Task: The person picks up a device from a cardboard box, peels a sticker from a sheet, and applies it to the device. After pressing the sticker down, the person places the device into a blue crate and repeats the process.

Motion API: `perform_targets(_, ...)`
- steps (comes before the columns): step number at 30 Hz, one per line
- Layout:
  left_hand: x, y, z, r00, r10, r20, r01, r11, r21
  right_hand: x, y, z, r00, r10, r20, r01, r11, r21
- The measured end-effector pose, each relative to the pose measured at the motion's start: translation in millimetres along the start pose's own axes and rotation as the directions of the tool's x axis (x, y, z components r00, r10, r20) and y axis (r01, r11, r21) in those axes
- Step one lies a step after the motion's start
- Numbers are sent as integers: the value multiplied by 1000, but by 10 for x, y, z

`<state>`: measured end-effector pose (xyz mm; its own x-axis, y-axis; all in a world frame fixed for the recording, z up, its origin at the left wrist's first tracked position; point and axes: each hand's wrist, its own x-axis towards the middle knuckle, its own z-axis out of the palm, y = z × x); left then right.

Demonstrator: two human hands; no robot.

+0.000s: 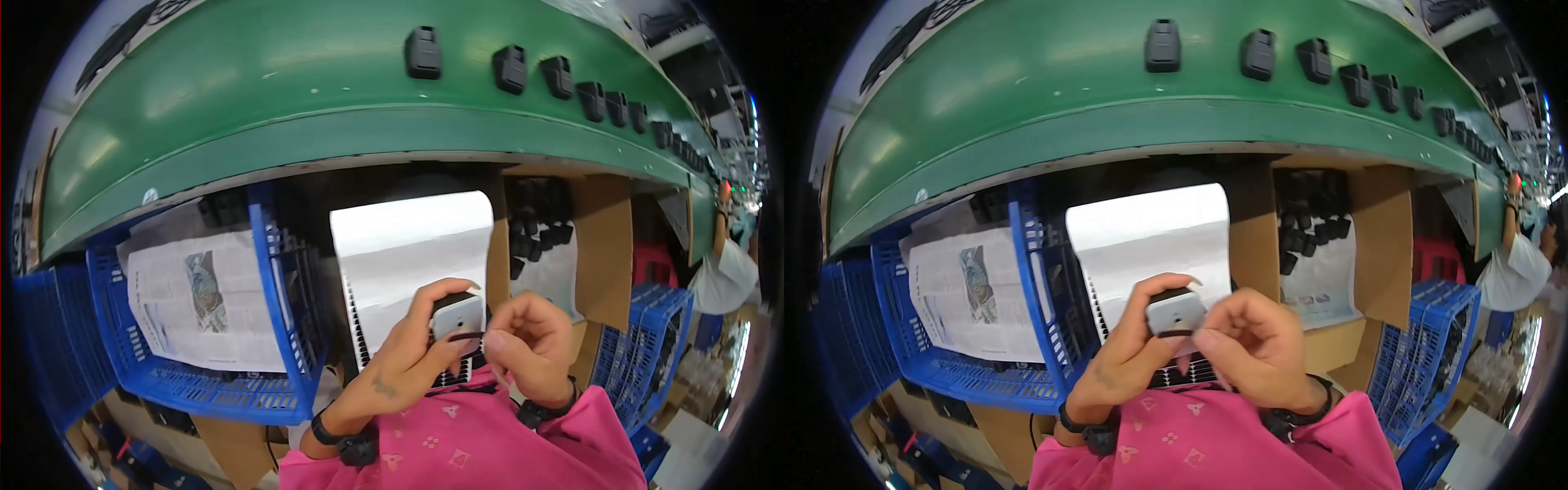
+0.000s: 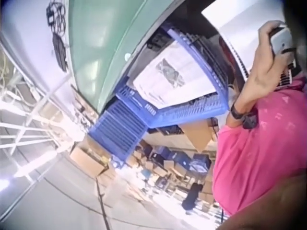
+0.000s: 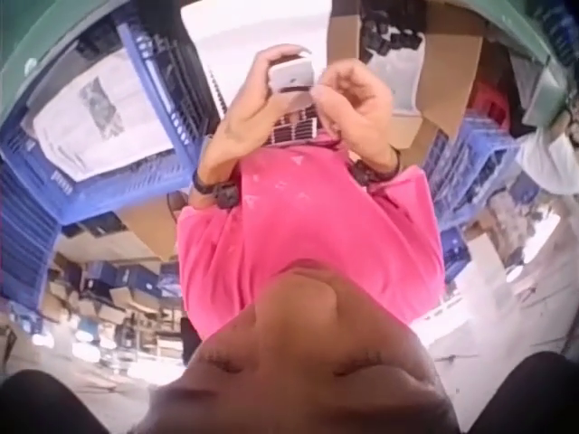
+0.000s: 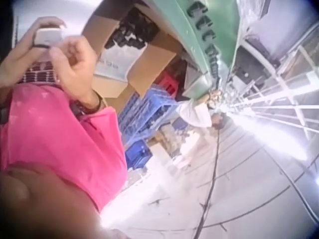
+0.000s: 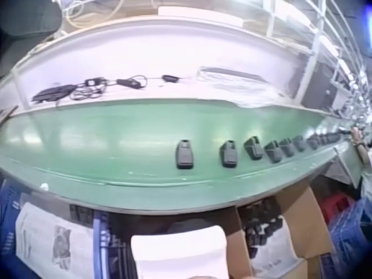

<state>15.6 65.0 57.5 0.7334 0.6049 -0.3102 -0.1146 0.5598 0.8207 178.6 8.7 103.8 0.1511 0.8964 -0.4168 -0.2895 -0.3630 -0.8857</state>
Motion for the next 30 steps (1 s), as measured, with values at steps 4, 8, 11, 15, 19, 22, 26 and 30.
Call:
perform_targets(4, -8, 49, 20, 1000, -20, 2, 20, 997, 69, 71, -6, 11, 1000, -15, 23, 14, 999, 47)
perform_targets(8, -11, 66, 27, 1000, -20, 7, 19, 995, 102, 87, 13, -21, 999, -38, 20, 37, 999, 28)
perform_targets(11, -13, 71, 28, 999, -43, -1, 42, 994, 104, 109, 8, -24, 1000, -18, 24, 17, 999, 42)
perform_targets(15, -14, 74, 24, 999, -36, -11, 37, 991, 131, 126, 43, -14, 999, -29, 19, 28, 998, 51)
perform_targets(19, 3, 87, 25, 999, -36, -16, 38, 985, 168, 138, 50, -21, 1000, -27, 11, 26, 998, 53)
perform_targets(22, 6, 30, 23, 999, 34, -19, -29, 980, 196, 138, 44, -16, 1000, -27, 10, 26, 999, 46)
perform_targets(26, 11, 102, 37, 997, -79, -18, 81, 984, 156, 148, 49, -31, 1000, -27, 7, 26, 999, 47)
perform_targets(30, 14, 51, 35, 1000, -9, -3, 9, 986, 167, 151, 16, -8, 1000, -15, 8, 15, 998, 68)
